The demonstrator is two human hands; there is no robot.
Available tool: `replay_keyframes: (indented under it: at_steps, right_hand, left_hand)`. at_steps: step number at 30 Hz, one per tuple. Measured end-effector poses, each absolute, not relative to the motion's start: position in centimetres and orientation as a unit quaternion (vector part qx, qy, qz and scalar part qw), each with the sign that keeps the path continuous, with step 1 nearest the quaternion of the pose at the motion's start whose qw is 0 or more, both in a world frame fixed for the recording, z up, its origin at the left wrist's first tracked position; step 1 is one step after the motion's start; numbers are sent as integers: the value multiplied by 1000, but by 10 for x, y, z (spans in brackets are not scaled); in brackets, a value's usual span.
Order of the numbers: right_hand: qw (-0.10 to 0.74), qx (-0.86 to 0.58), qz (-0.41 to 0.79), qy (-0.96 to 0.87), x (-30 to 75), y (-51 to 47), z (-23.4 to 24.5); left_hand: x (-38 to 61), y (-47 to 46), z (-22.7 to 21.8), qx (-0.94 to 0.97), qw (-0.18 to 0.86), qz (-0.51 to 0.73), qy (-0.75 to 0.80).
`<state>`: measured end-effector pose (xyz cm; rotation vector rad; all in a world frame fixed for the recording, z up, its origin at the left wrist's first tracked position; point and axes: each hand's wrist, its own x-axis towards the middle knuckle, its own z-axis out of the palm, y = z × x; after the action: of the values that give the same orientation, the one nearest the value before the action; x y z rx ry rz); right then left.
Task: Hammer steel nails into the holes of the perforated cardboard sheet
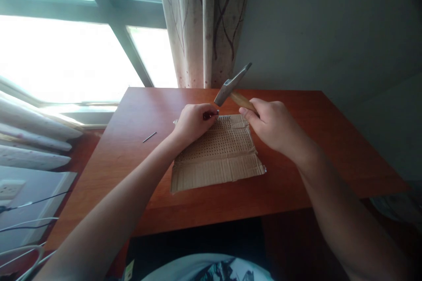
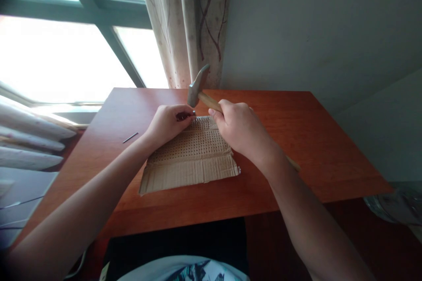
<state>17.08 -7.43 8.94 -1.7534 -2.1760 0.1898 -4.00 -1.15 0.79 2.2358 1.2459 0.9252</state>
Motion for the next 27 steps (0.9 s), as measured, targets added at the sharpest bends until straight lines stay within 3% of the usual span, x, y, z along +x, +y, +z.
replay_keyframes:
  at_steps: [4, 11, 18, 23, 27]
  right_hand:
    - [135, -616, 75, -772, 171, -73, 86]
    - [172, -620, 49, -764, 172, -76, 90]
    - [120, -619, 67, -774, 170, -73, 82]
    - [148, -621, 48, -768, 170, -75, 87]
    - [111, -625, 54, -771, 170, -74, 82]
  left_hand:
    - [-40, -11, 8, 802, 207, 332, 451]
    - [-40, -12, 9, 808, 205, 330, 444]
    - [-40, -13, 9, 806, 194, 327, 454]
    - [-41, -11, 10, 815, 195, 335, 430]
    - [-41, -10, 9, 823, 189, 320, 430]
